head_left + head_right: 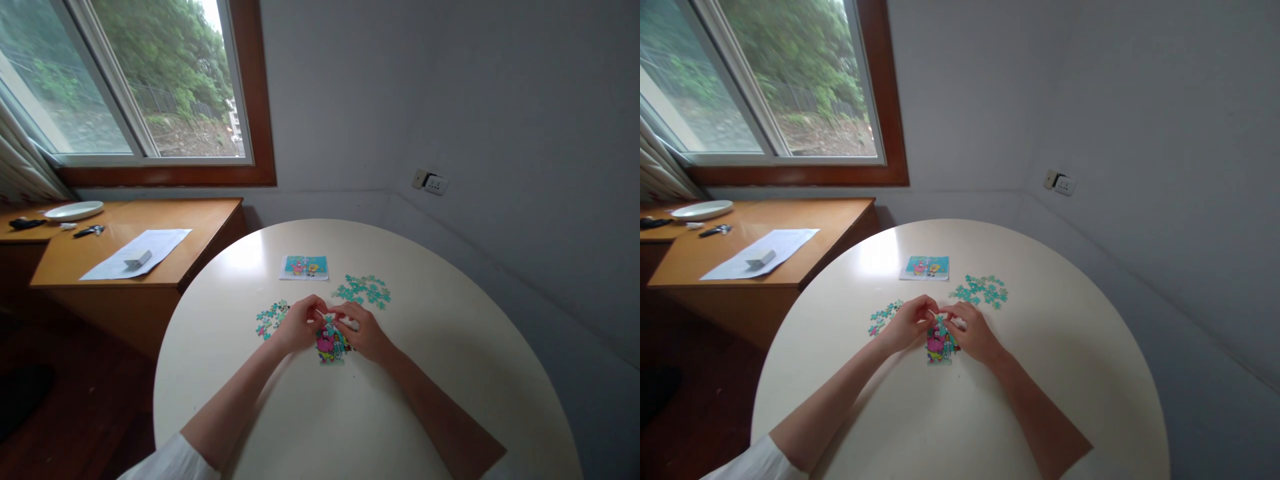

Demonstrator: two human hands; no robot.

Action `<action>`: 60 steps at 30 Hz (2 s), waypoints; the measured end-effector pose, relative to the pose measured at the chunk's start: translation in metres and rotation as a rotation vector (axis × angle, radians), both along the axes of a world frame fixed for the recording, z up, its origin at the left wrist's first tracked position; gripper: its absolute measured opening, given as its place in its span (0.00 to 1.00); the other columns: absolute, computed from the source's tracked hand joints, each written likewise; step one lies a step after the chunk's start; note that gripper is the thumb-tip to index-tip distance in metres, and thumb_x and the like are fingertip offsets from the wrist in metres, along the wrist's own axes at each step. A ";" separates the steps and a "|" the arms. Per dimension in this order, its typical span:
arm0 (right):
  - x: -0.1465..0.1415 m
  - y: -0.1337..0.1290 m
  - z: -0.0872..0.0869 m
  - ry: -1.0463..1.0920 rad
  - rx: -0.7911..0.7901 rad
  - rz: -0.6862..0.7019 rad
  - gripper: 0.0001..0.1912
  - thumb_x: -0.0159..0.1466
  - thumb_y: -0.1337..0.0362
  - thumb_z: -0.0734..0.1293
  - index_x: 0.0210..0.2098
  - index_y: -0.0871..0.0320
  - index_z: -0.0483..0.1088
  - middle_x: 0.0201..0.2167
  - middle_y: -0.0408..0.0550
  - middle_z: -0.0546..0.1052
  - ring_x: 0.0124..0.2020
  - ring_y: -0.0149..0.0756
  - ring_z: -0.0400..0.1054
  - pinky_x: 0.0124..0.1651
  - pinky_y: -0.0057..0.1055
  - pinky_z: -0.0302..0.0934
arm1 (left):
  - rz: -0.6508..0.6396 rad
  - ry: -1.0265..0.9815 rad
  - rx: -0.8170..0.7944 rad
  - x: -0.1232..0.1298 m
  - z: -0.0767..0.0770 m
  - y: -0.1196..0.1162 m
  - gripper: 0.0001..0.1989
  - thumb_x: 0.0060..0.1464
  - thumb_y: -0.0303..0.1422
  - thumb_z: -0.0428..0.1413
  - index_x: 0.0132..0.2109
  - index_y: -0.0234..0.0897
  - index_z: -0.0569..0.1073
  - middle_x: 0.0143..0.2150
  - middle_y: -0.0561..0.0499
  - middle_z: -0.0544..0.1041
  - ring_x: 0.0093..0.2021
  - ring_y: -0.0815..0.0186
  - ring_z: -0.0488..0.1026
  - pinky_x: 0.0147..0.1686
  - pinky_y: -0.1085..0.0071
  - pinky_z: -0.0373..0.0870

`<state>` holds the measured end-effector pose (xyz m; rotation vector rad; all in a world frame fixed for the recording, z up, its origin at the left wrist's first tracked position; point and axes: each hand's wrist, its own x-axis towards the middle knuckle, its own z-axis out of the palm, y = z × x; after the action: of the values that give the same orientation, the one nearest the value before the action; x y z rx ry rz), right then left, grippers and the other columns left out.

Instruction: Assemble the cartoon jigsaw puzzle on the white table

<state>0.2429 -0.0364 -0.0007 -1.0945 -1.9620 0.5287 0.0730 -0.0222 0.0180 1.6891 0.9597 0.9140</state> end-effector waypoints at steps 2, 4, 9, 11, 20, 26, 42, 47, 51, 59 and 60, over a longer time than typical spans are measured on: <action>0.000 0.000 0.000 0.002 0.004 0.006 0.11 0.57 0.68 0.62 0.38 0.52 0.71 0.30 0.46 0.73 0.35 0.36 0.65 0.40 0.35 0.59 | 0.010 0.014 0.007 0.000 -0.003 0.001 0.09 0.40 0.22 0.50 0.32 0.36 0.63 0.23 0.56 0.67 0.25 0.72 0.67 0.29 0.75 0.63; 0.000 0.000 0.001 0.010 0.016 0.010 0.09 0.56 0.68 0.63 0.36 0.53 0.71 0.31 0.47 0.74 0.36 0.37 0.65 0.41 0.35 0.59 | 0.028 0.028 0.022 0.000 -0.006 0.001 0.09 0.41 0.22 0.50 0.33 0.36 0.63 0.22 0.56 0.67 0.26 0.72 0.67 0.30 0.74 0.63; 0.000 -0.001 0.003 0.034 0.013 -0.010 0.05 0.53 0.69 0.65 0.31 0.55 0.71 0.30 0.46 0.74 0.36 0.36 0.65 0.40 0.33 0.59 | 0.033 0.053 0.074 0.001 -0.010 0.001 0.10 0.40 0.22 0.50 0.34 0.35 0.64 0.23 0.56 0.67 0.26 0.71 0.67 0.30 0.74 0.63; 0.000 0.000 0.002 0.040 -0.005 -0.027 0.05 0.53 0.68 0.65 0.30 0.56 0.71 0.29 0.46 0.74 0.35 0.36 0.66 0.39 0.32 0.59 | 0.029 0.054 0.070 0.002 -0.010 0.001 0.10 0.40 0.22 0.49 0.33 0.35 0.64 0.23 0.56 0.67 0.26 0.71 0.67 0.29 0.75 0.63; 0.000 0.001 0.002 0.115 -0.117 -0.060 0.04 0.51 0.67 0.66 0.28 0.55 0.71 0.25 0.42 0.75 0.27 0.32 0.66 0.34 0.29 0.59 | 0.056 0.034 0.058 0.004 -0.007 -0.002 0.09 0.41 0.21 0.50 0.33 0.35 0.65 0.23 0.56 0.68 0.27 0.71 0.67 0.30 0.75 0.64; 0.000 0.006 -0.003 0.187 -0.131 -0.125 0.07 0.53 0.65 0.65 0.31 0.55 0.72 0.26 0.44 0.75 0.26 0.32 0.66 0.31 0.29 0.60 | 0.145 0.018 0.081 0.004 -0.008 0.000 0.07 0.43 0.22 0.50 0.32 0.36 0.65 0.25 0.55 0.69 0.28 0.71 0.69 0.31 0.75 0.65; 0.001 0.009 -0.004 0.262 -0.222 -0.201 0.06 0.52 0.61 0.65 0.27 0.58 0.70 0.23 0.45 0.75 0.25 0.34 0.69 0.29 0.30 0.64 | 0.223 0.114 0.156 0.000 -0.004 0.005 0.01 0.45 0.26 0.49 0.28 0.35 0.65 0.23 0.55 0.66 0.23 0.73 0.61 0.25 0.76 0.59; 0.001 0.009 -0.006 0.260 -0.232 -0.185 0.06 0.52 0.62 0.65 0.28 0.57 0.70 0.23 0.45 0.76 0.26 0.34 0.70 0.29 0.29 0.63 | 0.221 0.114 0.151 -0.001 -0.003 0.004 0.02 0.45 0.26 0.49 0.28 0.35 0.65 0.22 0.56 0.65 0.22 0.74 0.60 0.24 0.76 0.57; 0.003 0.011 -0.010 0.222 -0.222 -0.163 0.07 0.53 0.64 0.63 0.31 0.57 0.71 0.26 0.46 0.76 0.28 0.35 0.70 0.31 0.30 0.63 | 0.218 0.111 0.145 -0.001 -0.002 0.004 0.03 0.43 0.24 0.48 0.27 0.35 0.65 0.22 0.57 0.65 0.22 0.74 0.59 0.24 0.76 0.56; 0.002 0.010 -0.008 0.154 -0.231 -0.142 0.07 0.52 0.66 0.63 0.30 0.57 0.72 0.26 0.45 0.76 0.28 0.34 0.69 0.32 0.30 0.62 | 0.211 0.115 0.122 -0.001 0.001 0.002 0.04 0.42 0.23 0.48 0.27 0.35 0.64 0.21 0.57 0.63 0.22 0.74 0.58 0.23 0.76 0.55; 0.002 0.009 -0.007 0.149 -0.231 -0.140 0.07 0.52 0.66 0.63 0.29 0.57 0.72 0.26 0.45 0.76 0.28 0.34 0.69 0.32 0.30 0.62 | 0.211 0.117 0.119 -0.001 0.001 0.002 0.04 0.42 0.23 0.47 0.27 0.35 0.64 0.21 0.57 0.63 0.22 0.74 0.58 0.23 0.76 0.55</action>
<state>0.2446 -0.0271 -0.0078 -1.2867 -1.7115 0.7521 0.0724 -0.0202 0.0186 1.7812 1.2001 1.0369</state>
